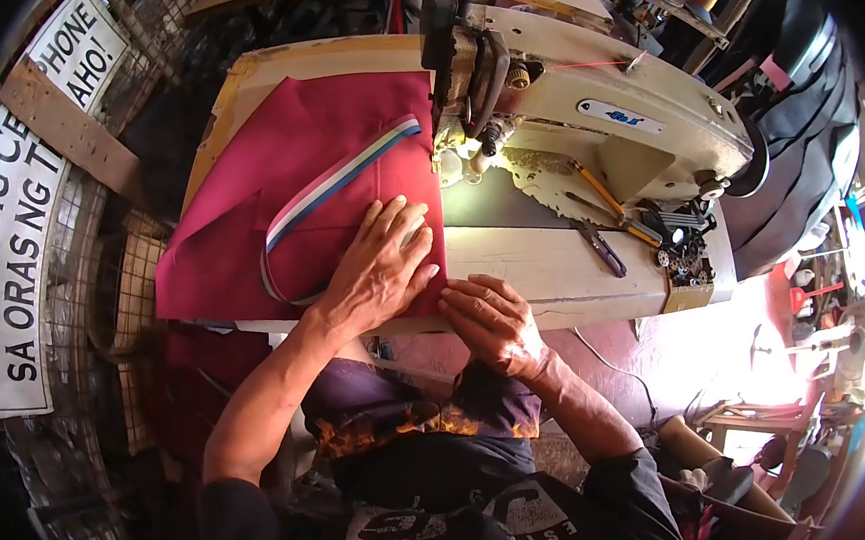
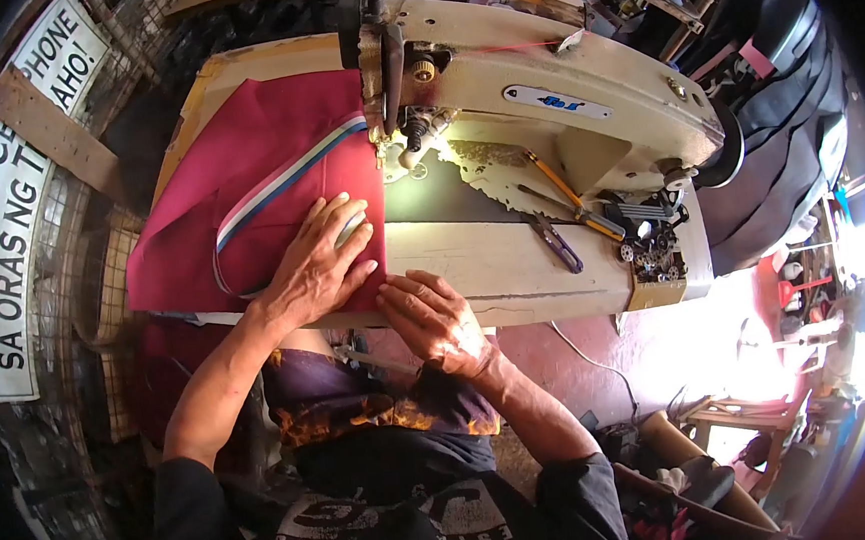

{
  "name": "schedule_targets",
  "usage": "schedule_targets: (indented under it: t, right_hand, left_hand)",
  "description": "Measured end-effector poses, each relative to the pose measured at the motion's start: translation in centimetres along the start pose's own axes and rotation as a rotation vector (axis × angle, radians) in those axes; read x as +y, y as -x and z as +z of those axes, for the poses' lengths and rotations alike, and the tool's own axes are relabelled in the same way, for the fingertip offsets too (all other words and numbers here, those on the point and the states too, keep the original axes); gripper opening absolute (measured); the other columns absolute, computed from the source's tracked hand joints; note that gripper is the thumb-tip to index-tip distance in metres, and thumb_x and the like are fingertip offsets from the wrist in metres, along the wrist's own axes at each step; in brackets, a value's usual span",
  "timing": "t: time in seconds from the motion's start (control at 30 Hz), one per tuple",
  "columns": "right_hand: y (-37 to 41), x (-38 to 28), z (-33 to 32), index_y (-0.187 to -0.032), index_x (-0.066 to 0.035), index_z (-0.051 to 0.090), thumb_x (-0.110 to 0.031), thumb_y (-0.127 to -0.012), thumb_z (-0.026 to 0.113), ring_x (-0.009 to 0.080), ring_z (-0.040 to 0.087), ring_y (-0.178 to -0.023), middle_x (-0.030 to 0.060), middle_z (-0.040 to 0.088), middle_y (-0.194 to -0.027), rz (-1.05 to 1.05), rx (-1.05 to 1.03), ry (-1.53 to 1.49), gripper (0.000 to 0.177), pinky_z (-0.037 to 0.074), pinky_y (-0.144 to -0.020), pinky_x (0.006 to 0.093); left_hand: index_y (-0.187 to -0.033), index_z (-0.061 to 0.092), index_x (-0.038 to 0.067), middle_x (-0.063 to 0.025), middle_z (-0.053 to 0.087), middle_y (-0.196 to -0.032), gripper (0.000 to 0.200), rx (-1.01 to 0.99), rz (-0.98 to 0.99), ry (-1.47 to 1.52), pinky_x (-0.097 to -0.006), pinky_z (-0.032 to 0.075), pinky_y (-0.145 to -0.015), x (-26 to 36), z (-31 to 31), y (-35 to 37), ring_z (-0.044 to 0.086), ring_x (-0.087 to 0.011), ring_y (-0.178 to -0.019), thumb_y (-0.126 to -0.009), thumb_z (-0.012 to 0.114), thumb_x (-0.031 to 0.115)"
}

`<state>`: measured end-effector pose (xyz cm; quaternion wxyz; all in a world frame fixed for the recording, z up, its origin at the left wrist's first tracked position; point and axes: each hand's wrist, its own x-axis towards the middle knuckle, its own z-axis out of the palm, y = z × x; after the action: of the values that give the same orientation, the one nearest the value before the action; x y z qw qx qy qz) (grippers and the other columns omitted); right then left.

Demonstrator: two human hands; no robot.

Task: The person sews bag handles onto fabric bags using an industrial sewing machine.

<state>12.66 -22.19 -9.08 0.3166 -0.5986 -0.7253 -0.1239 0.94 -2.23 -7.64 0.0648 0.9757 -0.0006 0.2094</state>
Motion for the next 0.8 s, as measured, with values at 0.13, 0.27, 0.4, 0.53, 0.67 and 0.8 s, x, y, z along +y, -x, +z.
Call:
schedule_targets:
  t: [0.13,0.27,0.4,0.53,0.67,0.8]
  right_hand:
    - [0.7,-0.5,0.0,-0.111,0.007,0.069,-0.011,-0.073,0.064,0.0351,0.063,-0.119,0.0187,0.065,-0.120,0.049,-0.028,-0.023,0.041,0.050,-0.104,0.0470]
    - [0.4,-1.1,-0.8,-0.111,0.008,0.068,-0.009,-0.075,0.065,0.0354,0.063,-0.120,0.0205,0.065,-0.121,0.053,-0.094,0.007,0.039,0.051,-0.104,0.0464]
    - [0.2,-1.2,-0.9,-0.109,0.008,0.068,-0.010,-0.079,0.072,0.0350,0.063,-0.119,0.0205,0.065,-0.118,0.086,-0.098,-0.003,0.035,0.052,-0.102,0.0463]
    - [-0.8,-0.4,-1.0,-0.109,0.008,0.068,-0.014,-0.081,0.075,0.0340,0.064,-0.116,0.0202,0.066,-0.115,0.087,-0.121,-0.029,0.036,0.052,-0.101,0.0461]
    - [-1.7,0.8,-0.6,-0.107,0.008,0.068,-0.016,-0.082,0.076,0.0338,0.065,-0.113,0.0200,0.066,-0.114,0.126,-0.110,-0.065,0.036,0.053,-0.099,0.0453]
    - [-2.7,1.9,-0.5,-0.107,0.008,0.068,-0.020,-0.082,0.076,0.0330,0.065,-0.110,0.0195,0.066,-0.113,0.128,-0.112,-0.060,0.038,0.053,-0.098,0.0449]
  left_hand:
    - [-0.128,0.059,0.000,-0.0142,0.045,-0.146,0.051,-0.122,0.006,-0.018,-0.0592,0.025,-0.119,-0.1,-0.5,0.6,0.036,-0.0382,-0.141,-0.091,0.067,0.034]
    - [-0.131,0.058,0.002,-0.0131,0.046,-0.145,0.059,-0.139,-0.019,0.018,-0.0653,0.021,-0.118,-0.5,-0.6,0.9,0.034,-0.0390,-0.142,-0.093,0.062,0.046]
    - [-0.133,0.056,0.001,-0.0132,0.045,-0.146,0.063,-0.177,-0.006,0.018,-0.0666,0.022,-0.117,-0.8,-0.6,0.5,0.033,-0.0400,-0.142,-0.093,0.062,0.049]
    - [-0.131,0.056,0.001,-0.0121,0.045,-0.146,0.062,-0.197,0.007,0.034,-0.0676,0.023,-0.116,-1.7,-0.7,-0.3,0.034,-0.0412,-0.141,-0.092,0.063,0.048]
    - [-0.127,0.058,0.001,-0.0114,0.046,-0.145,0.059,-0.177,0.011,0.040,-0.0684,0.024,-0.115,-3.0,-0.4,-1.5,0.035,-0.0417,-0.140,-0.091,0.065,0.048]
    - [-0.126,0.058,0.001,-0.0117,0.048,-0.143,0.059,-0.188,0.015,0.045,-0.0684,0.024,-0.115,-4.0,-0.2,-2.5,0.036,-0.0424,-0.139,-0.090,0.065,0.047]
